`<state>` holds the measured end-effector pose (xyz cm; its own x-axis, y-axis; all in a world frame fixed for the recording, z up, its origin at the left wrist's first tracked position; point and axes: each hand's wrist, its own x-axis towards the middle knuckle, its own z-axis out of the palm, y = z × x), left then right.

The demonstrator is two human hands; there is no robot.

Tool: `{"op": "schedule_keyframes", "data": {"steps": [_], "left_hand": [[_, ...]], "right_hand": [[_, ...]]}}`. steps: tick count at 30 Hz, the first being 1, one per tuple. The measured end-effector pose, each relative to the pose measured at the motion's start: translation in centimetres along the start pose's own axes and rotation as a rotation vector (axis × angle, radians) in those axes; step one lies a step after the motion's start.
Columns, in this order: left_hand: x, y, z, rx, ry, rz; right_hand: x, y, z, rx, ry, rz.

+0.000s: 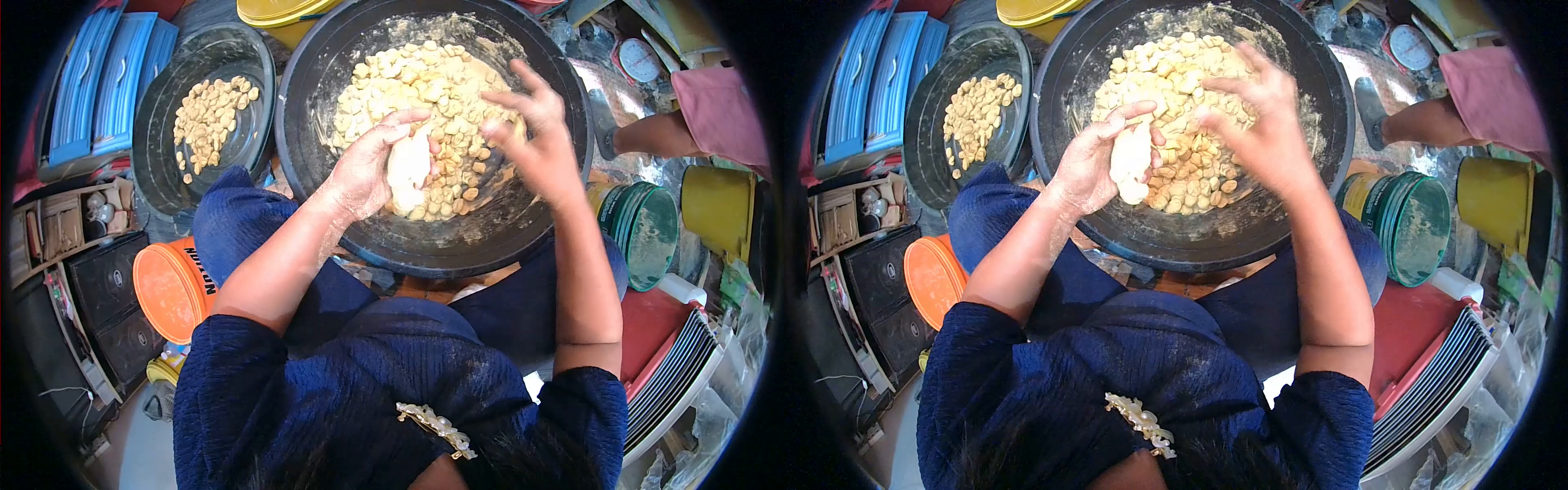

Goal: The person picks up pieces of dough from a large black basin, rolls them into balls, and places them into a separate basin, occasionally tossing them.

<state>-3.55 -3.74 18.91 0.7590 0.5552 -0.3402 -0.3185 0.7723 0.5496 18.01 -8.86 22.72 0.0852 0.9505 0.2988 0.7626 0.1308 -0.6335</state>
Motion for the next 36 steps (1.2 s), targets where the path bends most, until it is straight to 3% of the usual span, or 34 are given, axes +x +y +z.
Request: {"op": "schedule_keyframes", "data": {"steps": [1,3,5,7,9,12,15,17,19,21,22,23,26,27,28,29,31,33,35,36], "left_hand": [[-0.1,0.0,0.2,-0.001,0.002,0.000],[-0.3,0.0,0.7,-0.089,-0.063,0.018],[-0.2,-1.1,0.5,0.031,-0.031,0.048],[-0.3,-1.1,0.6,0.151,-0.001,0.079],[-0.4,-0.1,0.8,0.218,-0.119,-0.099],[0.1,0.4,0.2,0.228,-0.104,-0.124],[0.1,0.2,0.2,0.207,-0.060,-0.109],[0.2,-0.1,0.7,0.195,-0.010,-0.070],[0.2,-0.2,1.1,0.062,0.088,-0.040],[0.1,-0.2,1.0,0.104,0.084,0.000],[0.2,-0.1,0.8,0.147,0.078,0.040],[0.2,-0.1,0.6,0.148,0.077,0.041],[0.4,-0.4,0.3,0.307,0.084,0.028],[0.5,-0.6,0.4,0.575,0.119,0.077],[0.6,-0.8,0.5,0.844,0.154,0.125],[0.6,-1.3,0.3,0.845,0.154,0.120],[0.6,-2.3,0.2,0.736,0.140,0.388],[0.7,-1.7,0.5,0.895,0.114,0.375],[0.7,-1.2,0.5,1.054,0.088,0.366],[0.7,-1.2,0.1,1.071,0.088,0.277]], "right_hand": [[-0.4,-1.3,0.4,-0.141,-0.085,-0.191],[-1.4,-2.9,2.2,0.401,-0.404,-0.059],[-1.9,-3.1,2.9,0.231,-0.344,-0.173],[-1.6,-2.3,2.6,0.451,-0.412,0.195],[-1.2,-1.2,2.7,0.717,-0.243,0.374],[-0.8,-0.7,2.1,0.791,-0.173,0.436],[-0.7,-0.8,2.6,1.055,-0.061,0.497],[-0.1,-0.8,2.3,1.202,0.122,0.550],[0.4,0.2,1.8,1.201,0.293,0.574],[1.1,2.2,1.0,1.196,0.318,0.476],[1.0,2.2,0.1,0.985,0.247,0.512],[0.7,1.9,0.0,0.984,0.248,0.510],[0.0,-0.3,0.3,0.358,-0.131,0.244],[-0.2,-0.9,0.7,0.328,-0.310,0.133],[-0.8,-2.2,1.4,0.390,-0.357,0.142],[-1.3,-3.1,2.1,0.453,-0.402,0.152],[-1.8,-2.6,3.0,0.335,-0.368,0.175],[-1.5,-2.3,3.1,0.215,-0.335,0.191],[-0.6,-1.9,2.1,0.329,-0.044,0.469],[-0.1,-0.9,1.7,0.387,0.071,0.447]]}}
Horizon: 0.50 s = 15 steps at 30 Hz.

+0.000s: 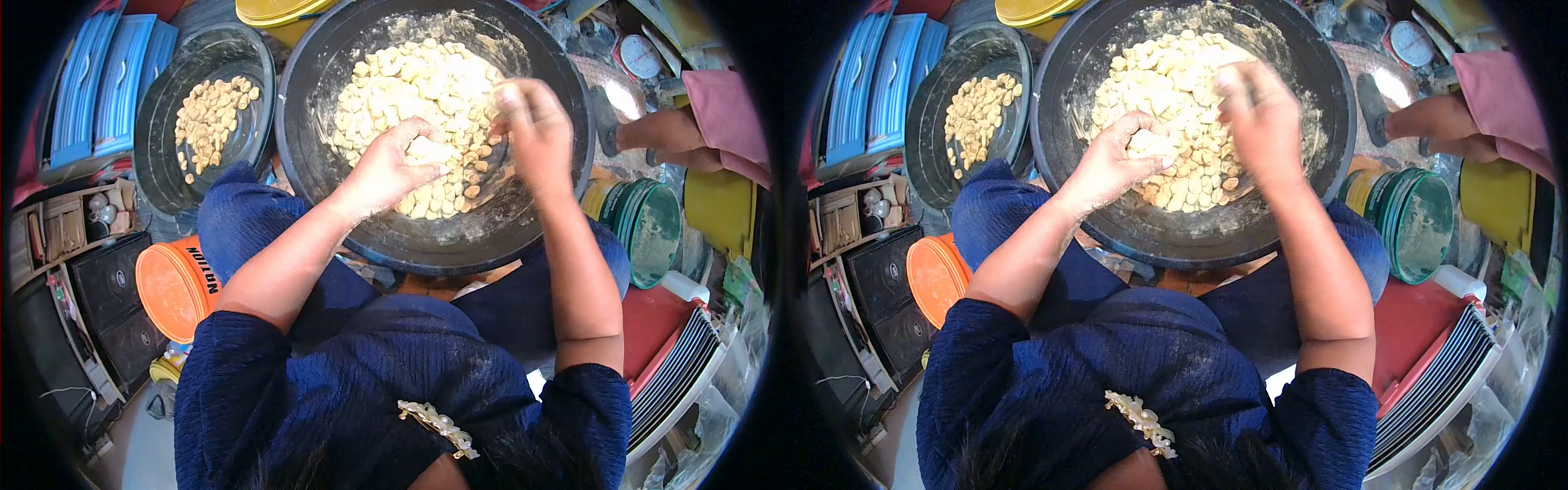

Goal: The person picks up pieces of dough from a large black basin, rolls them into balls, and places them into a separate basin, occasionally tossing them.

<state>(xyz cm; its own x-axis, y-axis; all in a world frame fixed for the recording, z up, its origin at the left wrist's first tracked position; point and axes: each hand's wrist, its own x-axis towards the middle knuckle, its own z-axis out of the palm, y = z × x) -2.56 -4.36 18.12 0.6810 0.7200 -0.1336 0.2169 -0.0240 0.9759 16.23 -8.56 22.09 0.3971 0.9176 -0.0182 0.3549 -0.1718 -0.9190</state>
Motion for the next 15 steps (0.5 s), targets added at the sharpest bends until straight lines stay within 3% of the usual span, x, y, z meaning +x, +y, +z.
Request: {"op": "schedule_keyframes", "data": {"steps": [1,2,3,4,5,7,9,11,15], "left_hand": [[0.0,-0.2,0.0,0.013,-0.046,-0.072],[-0.1,-0.2,0.2,0.009,-0.046,-0.070],[-0.3,-0.1,0.4,-0.245,-0.062,-0.140],[-0.4,-0.1,0.4,-0.498,-0.077,-0.209],[-0.3,-0.1,0.3,-0.497,-0.077,-0.210],[0.1,-0.2,0.1,-0.837,-0.112,-0.261],[0.0,-0.7,0.5,-0.794,-0.030,-0.196],[0.0,-0.7,0.6,-0.748,0.054,-0.129],[0.3,1.5,-0.1,-0.752,0.194,-0.281]], "right_hand": [[1.1,0.6,-0.9,0.080,0.091,-0.038],[2.1,1.9,-1.7,-0.139,0.159,-0.400],[1.9,1.6,-1.8,-0.142,0.159,-0.401],[1.4,1.0,-1.8,-0.349,0.105,-0.526],[0.8,0.6,-1.6,-0.555,0.050,-0.646],[-0.6,0.0,-0.4,-0.262,-0.295,-0.459],[-2.2,-1.1,0.9,-0.110,-0.475,-0.197],[-2.3,-1.2,1.3,-0.095,-0.516,-0.149],[-1.6,0.5,1.1,0.058,-0.596,-0.153]]}}
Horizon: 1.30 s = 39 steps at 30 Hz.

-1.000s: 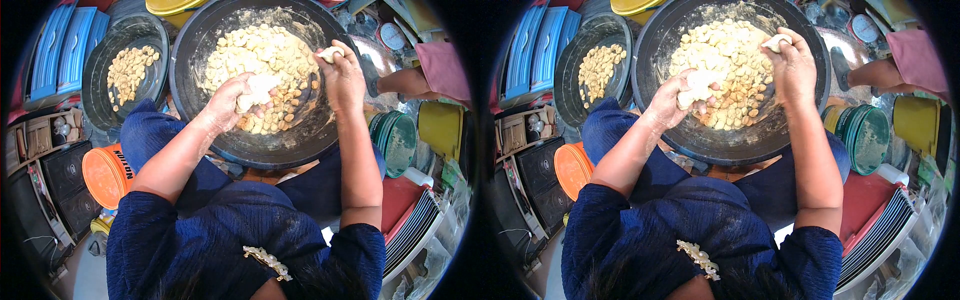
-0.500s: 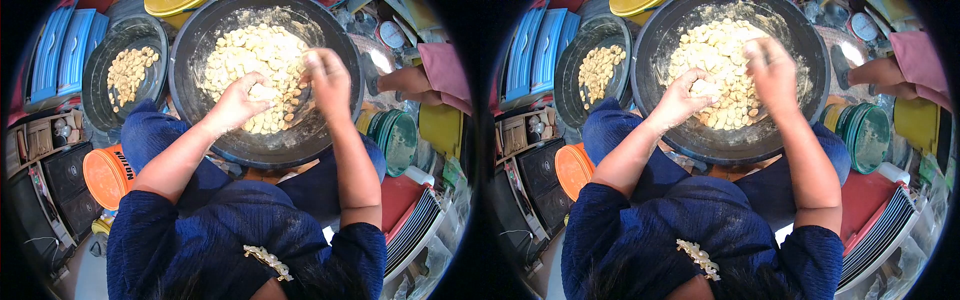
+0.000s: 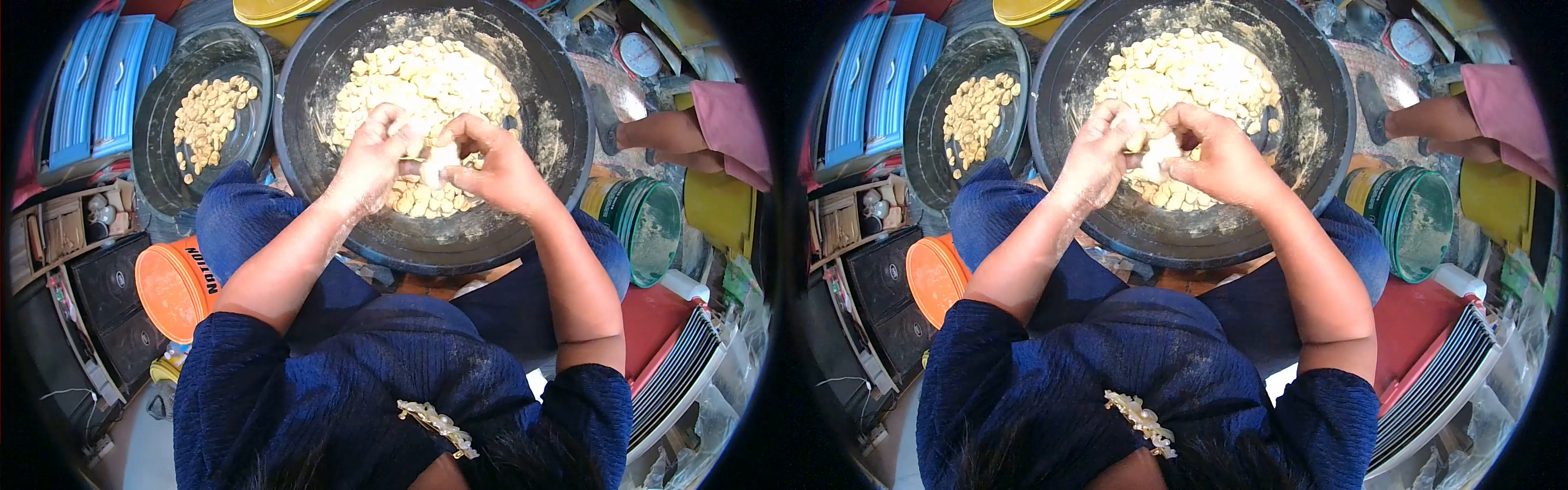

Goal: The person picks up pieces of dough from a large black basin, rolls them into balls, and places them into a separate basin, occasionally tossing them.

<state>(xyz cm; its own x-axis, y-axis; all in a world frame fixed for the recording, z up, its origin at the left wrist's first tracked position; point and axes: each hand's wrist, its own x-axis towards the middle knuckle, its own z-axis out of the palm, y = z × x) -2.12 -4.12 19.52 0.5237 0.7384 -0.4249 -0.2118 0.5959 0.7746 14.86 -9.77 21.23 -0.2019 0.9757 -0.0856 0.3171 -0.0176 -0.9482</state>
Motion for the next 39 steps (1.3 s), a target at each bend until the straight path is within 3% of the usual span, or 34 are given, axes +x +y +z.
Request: {"op": "schedule_keyframes", "data": {"steps": [1,3,5,6,8,9,11,12,15,16,19,22,23,25,26,28,30,31,32,33,35,36,38,39], "left_hand": [[0.1,0.4,0.0,-0.033,0.079,-0.046],[0.8,0.1,-1.3,-0.037,0.106,0.028],[1.2,-0.7,-1.7,0.104,0.164,0.219],[1.1,-0.6,-1.8,0.104,0.163,0.219],[0.9,-0.5,-2.0,0.263,-0.060,0.155],[0.6,-0.4,-1.5,0.263,-0.059,0.152],[-0.4,-0.3,0.0,0.094,-0.257,-0.048],[-0.3,-0.3,-0.1,0.094,-0.258,-0.048],[0.4,-0.2,-1.0,0.295,-0.179,-0.024],[0.6,-0.1,-1.2,0.295,-0.180,-0.024],[1.2,0.3,-1.6,0.203,-0.009,0.059],[1.7,0.2,-3.1,0.315,0.038,0.100],[2.2,-0.2,-4.0,0.419,-0.048,0.086],[2.3,-0.4,-4.3,0.563,-0.139,0.089],[2.4,-0.7,-4.5,0.700,-0.228,0.094],[3.7,-2.1,-5.9,0.827,-0.223,0.191],[5.3,-3.3,-7.3,1.092,-0.004,-0.016],[6.2,-4.4,-8.6,1.085,0.011,-0.010],[7.4,-6.1,-10.4,1.044,0.106,-0.141],[8.9,-8.3,-12.8,1.001,0.195,-0.274],[12.0,-14.9,-17.9,0.992,0.236,-0.287],[12.4,-16.6,-18.6,1.027,0.267,-0.282],[10.8,-16.1,-15.3,0.946,0.122,-0.125],[11.0,-19.6,-16.1,1.262,0.182,-0.084]], "right_hand": [[-0.1,0.2,-0.2,0.000,-0.001,-0.001],[-0.2,0.4,-0.5,0.342,0.034,0.155],[0.0,0.4,0.0,0.371,0.077,0.084],[0.1,0.3,0.3,0.399,0.124,0.012],[0.5,-0.2,1.1,0.371,0.221,0.040],[0.6,-0.3,1.4,0.343,0.316,0.067],[0.6,0.5,0.9,0.210,0.225,0.070],[0.7,0.8,0.6,0.072,0.134,0.069],[1.2,1.0,0.5,0.282,0.246,0.220],[1.3,0.9,0.4,0.282,0.246,0.220],[1.8,1.1,-0.6,0.333,0.547,0.118],[1.5,2.9,-3.2,-0.131,0.502,-0.070],[1.5,3.4,-3.1,-0.131,0.503,-0.072],[1.4,3.9,-2.7,-0.182,0.255,0.030],[1.5,4.0,-2.3,-0.223,0.183,0.084],[2.3,8.1,-1.5,-0.157,0.082,0.316],[2.9,13.0,-0.1,-0.245,-0.027,0.544],[3.2,15.6,1.0,-0.333,-0.049,0.509],[3.8,18.4,2.2,-0.418,-0.067,0.468],[4.5,21.4,4.0,-0.473,-0.080,0.481],[5.9,24.7,7.5,-0.577,-0.030,0.490],[6.2,25.4,9.6,-0.625,0.024,0.478],[5.1,27.5,14.5,-0.917,0.193,0.410],[4.5,27.3,16.3,-0.859,0.198,0.431]]}}
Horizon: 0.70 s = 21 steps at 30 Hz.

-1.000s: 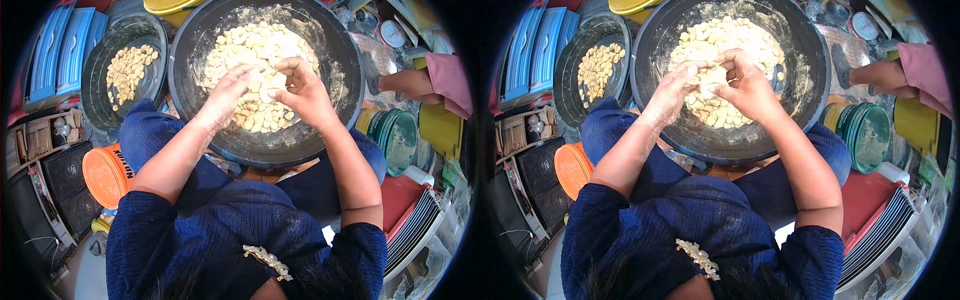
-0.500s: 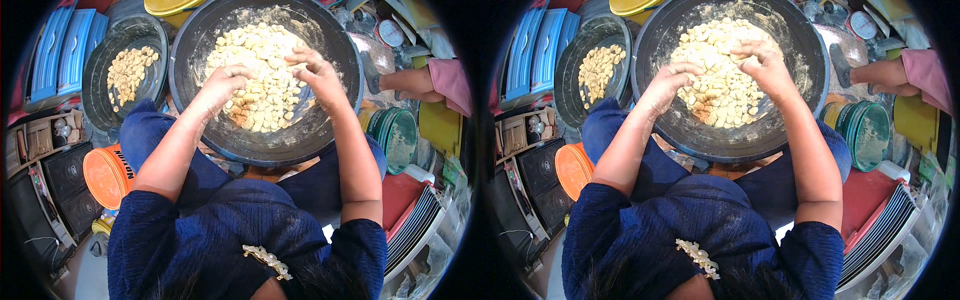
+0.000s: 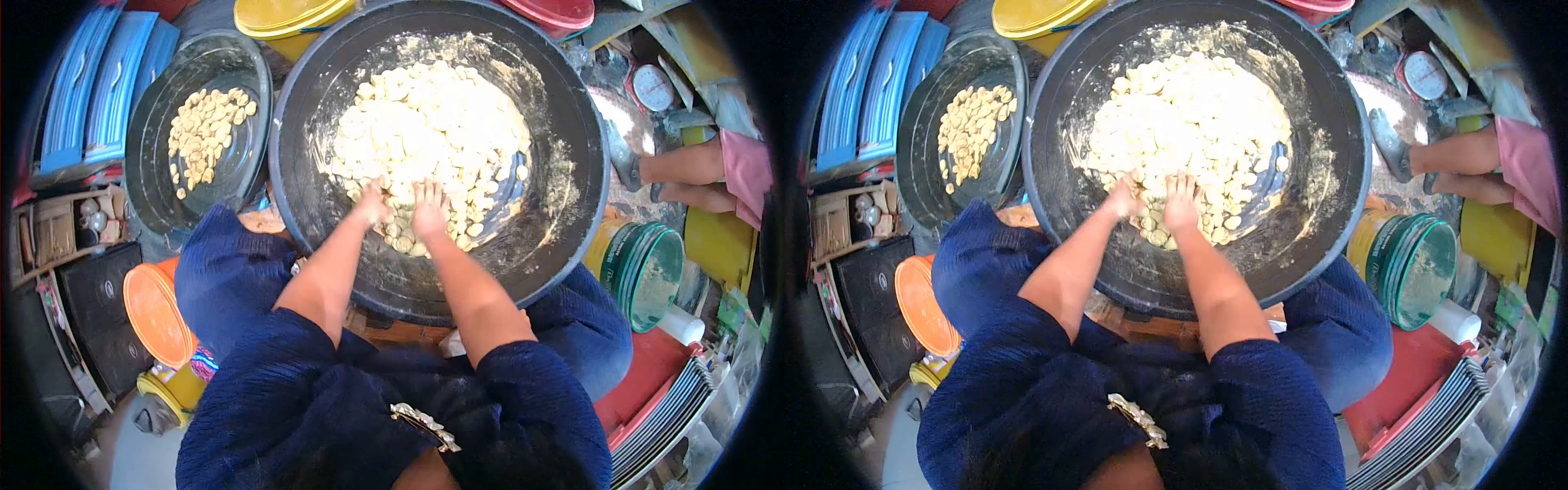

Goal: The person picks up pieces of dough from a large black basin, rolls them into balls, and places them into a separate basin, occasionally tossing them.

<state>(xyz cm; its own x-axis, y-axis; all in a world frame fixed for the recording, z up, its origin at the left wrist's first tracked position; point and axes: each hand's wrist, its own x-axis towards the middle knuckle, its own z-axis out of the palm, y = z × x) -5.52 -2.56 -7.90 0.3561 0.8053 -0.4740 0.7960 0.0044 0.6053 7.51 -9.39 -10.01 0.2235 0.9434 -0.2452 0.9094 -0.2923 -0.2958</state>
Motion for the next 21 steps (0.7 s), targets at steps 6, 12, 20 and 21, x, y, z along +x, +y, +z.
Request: {"op": "schedule_keyframes", "data": {"steps": [6,12,20,21], "left_hand": [[-0.2,1.1,3.4,0.157,-0.234,-0.053],[0.3,6.6,-0.1,-1.096,-0.467,0.008],[-8.2,17.4,-14.1,-1.401,-0.473,0.224],[-9.0,17.5,-15.1,-1.300,-0.477,0.246]], "right_hand": [[-1.8,0.4,-1.4,0.540,-0.171,0.159],[-0.6,5.7,-11.4,1.833,-0.516,0.297],[-1.9,-1.2,-28.4,1.102,-0.251,-0.261],[-2.7,-1.4,-29.4,1.103,-0.243,-0.267]]}}
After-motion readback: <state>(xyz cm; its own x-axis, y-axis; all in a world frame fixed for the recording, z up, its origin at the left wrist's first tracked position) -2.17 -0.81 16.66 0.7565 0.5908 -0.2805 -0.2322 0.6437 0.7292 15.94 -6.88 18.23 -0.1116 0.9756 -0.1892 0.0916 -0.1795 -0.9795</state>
